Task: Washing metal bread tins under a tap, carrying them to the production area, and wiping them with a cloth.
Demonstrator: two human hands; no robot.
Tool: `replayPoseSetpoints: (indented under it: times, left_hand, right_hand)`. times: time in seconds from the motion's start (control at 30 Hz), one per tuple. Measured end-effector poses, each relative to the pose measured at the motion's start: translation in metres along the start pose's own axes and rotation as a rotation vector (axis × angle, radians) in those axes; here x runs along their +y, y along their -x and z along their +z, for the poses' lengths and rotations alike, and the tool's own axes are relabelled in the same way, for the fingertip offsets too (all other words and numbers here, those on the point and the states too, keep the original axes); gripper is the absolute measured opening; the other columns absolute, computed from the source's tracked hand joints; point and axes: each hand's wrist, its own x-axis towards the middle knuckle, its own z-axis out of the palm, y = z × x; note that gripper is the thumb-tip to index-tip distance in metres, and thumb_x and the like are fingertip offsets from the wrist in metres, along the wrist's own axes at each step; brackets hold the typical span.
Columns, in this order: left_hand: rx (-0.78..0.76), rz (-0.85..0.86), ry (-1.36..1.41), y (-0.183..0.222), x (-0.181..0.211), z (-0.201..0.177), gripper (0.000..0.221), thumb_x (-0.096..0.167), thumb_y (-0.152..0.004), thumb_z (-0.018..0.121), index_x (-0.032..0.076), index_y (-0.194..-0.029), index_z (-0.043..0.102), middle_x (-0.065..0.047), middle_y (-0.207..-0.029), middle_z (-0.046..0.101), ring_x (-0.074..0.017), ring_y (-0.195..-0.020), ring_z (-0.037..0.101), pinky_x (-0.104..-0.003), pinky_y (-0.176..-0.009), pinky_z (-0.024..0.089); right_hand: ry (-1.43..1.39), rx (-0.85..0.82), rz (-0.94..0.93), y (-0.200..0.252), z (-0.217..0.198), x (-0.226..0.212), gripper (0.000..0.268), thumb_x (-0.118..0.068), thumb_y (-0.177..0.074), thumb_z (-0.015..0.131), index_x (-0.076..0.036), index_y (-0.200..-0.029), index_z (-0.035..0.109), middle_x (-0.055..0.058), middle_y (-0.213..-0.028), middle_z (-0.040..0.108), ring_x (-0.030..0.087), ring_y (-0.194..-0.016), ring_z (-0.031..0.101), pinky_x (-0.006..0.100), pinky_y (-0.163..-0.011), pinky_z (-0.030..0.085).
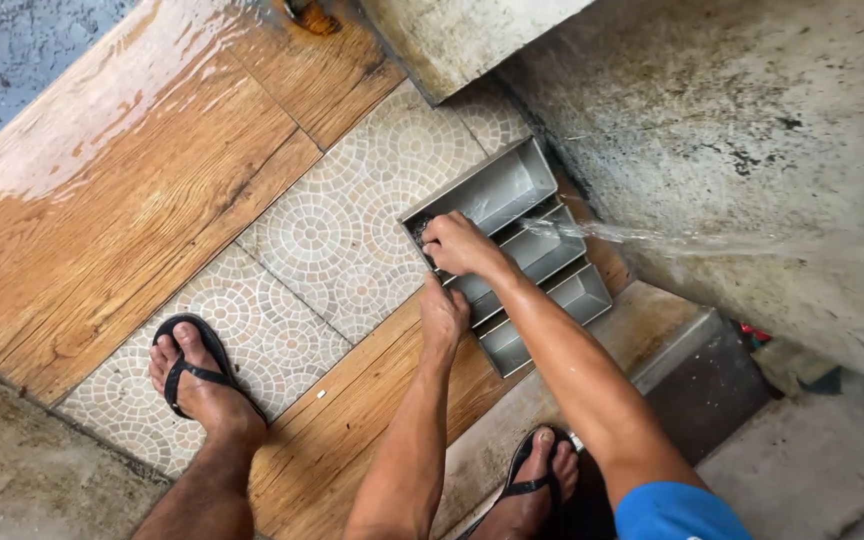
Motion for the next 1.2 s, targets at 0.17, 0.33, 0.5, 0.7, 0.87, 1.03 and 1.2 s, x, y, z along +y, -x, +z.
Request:
replayPoseSetpoints:
  times: [0.17,0.33,0.5,0.7,0.87,1.03,1.2]
  left_hand:
    - [0.009,0.018,0.036,-0.001,0.009,-0.002,0.026,0.016,-0.092,0.049,0.007,-0.116,0.043,-0.032,-0.087,0.069,-0.0521,-0.093,0.070,-0.062,-0.073,0.054]
    - [-0.013,0.001,0.033,0.001,0.005,-0.007,0.027,0.019,-0.092,0.050,0.012,-0.116,0.042,-0.027,-0.088,0.071,-0.0485,-0.095,0.071,-0.058,-0.077,0.057]
    - [0.012,0.007,0.008,0.012,0.026,-0.016,0.025,0.015,-0.092,0.051,0.007,-0.114,0.044,-0.031,-0.089,0.071,-0.0520,-0.095,0.070,-0.061,-0.076,0.055]
    - [0.018,-0.027,0.061,0.008,0.034,-0.020,0.028,0.013,-0.093,0.050,0.008,-0.119,0.045,-0.032,-0.099,0.071,-0.0513,-0.102,0.069,-0.060,-0.079,0.056]
    - [0.010,-0.081,0.029,0.023,0.031,-0.020,0.038,0.017,-0.096,0.049,0.013,-0.132,0.042,-0.033,-0.110,0.069,-0.0528,-0.110,0.066,-0.062,-0.091,0.056]
    - [0.000,-0.122,-0.006,0.033,0.038,-0.021,0.032,0.020,-0.097,0.047,0.014,-0.128,0.043,-0.032,-0.107,0.070,-0.0522,-0.108,0.067,-0.061,-0.093,0.055]
    - [0.001,-0.093,0.001,0.020,0.022,-0.021,0.027,0.020,-0.096,0.045,0.012,-0.122,0.042,-0.036,-0.099,0.069,-0.0555,-0.104,0.067,-0.063,-0.089,0.056]
  right_hand:
    - [-0.168,0.251,-0.049,-0.024,0.035,0.022,0.013,-0.012,-0.087,0.066,-0.008,-0.091,0.078,0.016,-0.089,0.075,0.041,-0.094,0.071,0.052,-0.079,0.057]
    - [0.011,0.129,0.112,-0.021,0.030,0.005,0.024,-0.010,-0.088,0.055,-0.010,-0.091,0.079,0.016,-0.091,0.076,0.039,-0.096,0.072,0.052,-0.081,0.059]
    - [-0.006,0.096,0.084,-0.035,0.027,0.017,0.026,-0.009,-0.090,0.059,-0.005,-0.105,0.079,0.025,-0.100,0.076,0.047,-0.100,0.071,0.055,-0.086,0.059]
    - [0.427,-0.179,0.172,-0.028,0.019,-0.004,0.026,-0.013,-0.079,0.064,-0.007,-0.099,0.079,0.018,-0.103,0.078,0.040,-0.105,0.073,0.054,-0.091,0.059]
    - [0.634,-0.011,0.245,-0.029,-0.019,0.044,0.015,-0.010,-0.079,0.070,-0.007,-0.090,0.080,0.016,-0.089,0.078,0.038,-0.093,0.076,0.051,-0.078,0.060]
    - [0.778,0.211,0.213,-0.011,-0.063,0.078,0.016,-0.010,-0.090,0.062,-0.005,-0.089,0.076,0.017,-0.085,0.077,0.037,-0.082,0.077,0.050,-0.069,0.063]
    - [0.616,0.165,0.411,-0.027,-0.052,0.072,0.028,-0.006,-0.097,0.051,0.007,-0.111,0.071,0.021,-0.100,0.077,0.036,-0.106,0.071,0.049,-0.081,0.061]
